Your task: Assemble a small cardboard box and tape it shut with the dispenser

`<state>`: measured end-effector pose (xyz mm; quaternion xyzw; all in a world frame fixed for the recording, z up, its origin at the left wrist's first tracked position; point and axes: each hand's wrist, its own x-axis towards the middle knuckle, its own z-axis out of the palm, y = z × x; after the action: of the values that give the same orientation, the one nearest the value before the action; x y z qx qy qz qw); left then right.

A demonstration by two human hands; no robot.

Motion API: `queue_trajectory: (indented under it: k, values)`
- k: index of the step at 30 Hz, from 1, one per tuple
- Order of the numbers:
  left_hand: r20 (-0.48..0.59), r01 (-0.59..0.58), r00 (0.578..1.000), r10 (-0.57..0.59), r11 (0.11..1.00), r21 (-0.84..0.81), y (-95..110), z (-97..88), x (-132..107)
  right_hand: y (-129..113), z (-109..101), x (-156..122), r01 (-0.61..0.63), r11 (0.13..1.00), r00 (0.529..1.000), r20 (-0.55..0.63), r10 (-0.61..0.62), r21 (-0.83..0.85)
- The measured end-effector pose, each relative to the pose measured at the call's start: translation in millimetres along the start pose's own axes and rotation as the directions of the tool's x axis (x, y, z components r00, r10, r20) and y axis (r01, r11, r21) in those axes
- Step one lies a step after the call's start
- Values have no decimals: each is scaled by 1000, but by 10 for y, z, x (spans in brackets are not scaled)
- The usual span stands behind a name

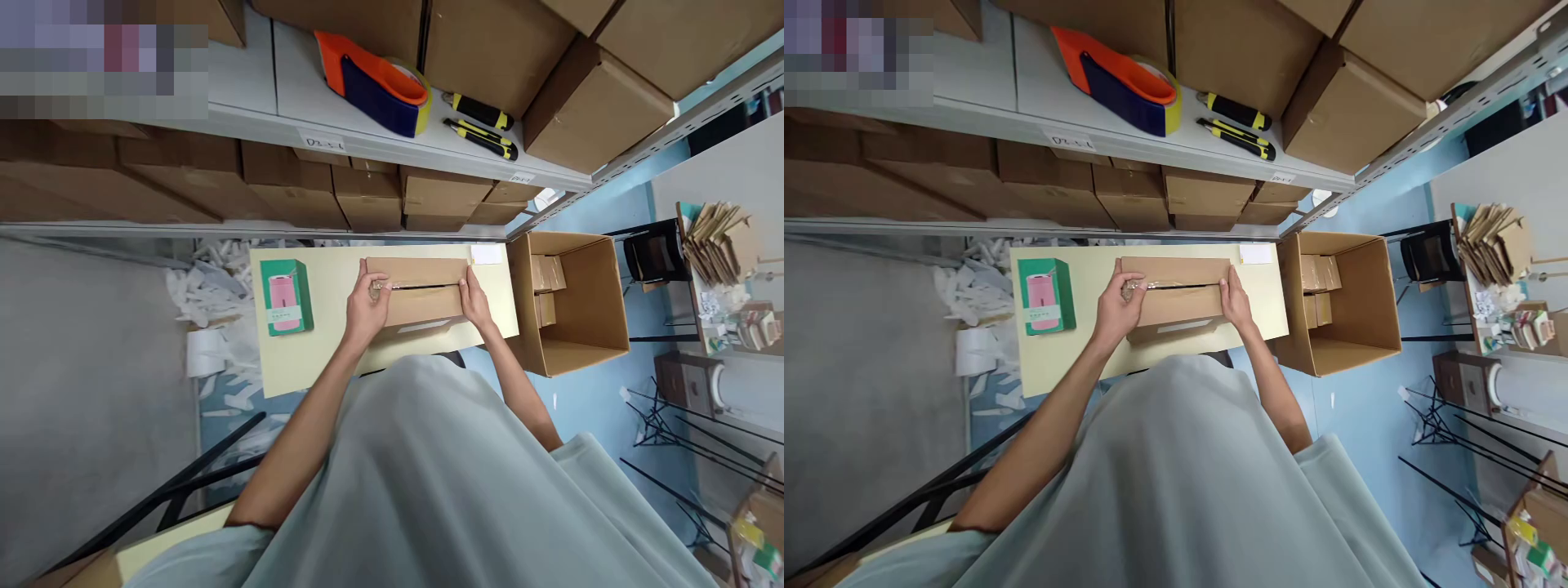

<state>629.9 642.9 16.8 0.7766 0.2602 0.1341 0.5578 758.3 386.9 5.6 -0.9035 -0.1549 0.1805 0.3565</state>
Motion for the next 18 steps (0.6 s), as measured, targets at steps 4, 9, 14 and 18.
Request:
queue_trajectory:
  k: [4,9,14,18]
  values:
    - [-5,-91,996,91,995,49,-47,36,-37,123,190,-242,6,1000,999,-47,-7,-4]
    - [-12,-7,1000,8,998,62,-421,-80,-296,28,423,-678,-27,998,996,-81,23,-55]
    - [-47,93,995,-91,995,25,-695,-65,-410,-168,437,-593,-64,971,998,-20,61,-232]
    - [-62,86,995,-85,996,19,-720,51,-415,-199,389,-487,-104,929,991,37,125,-355]
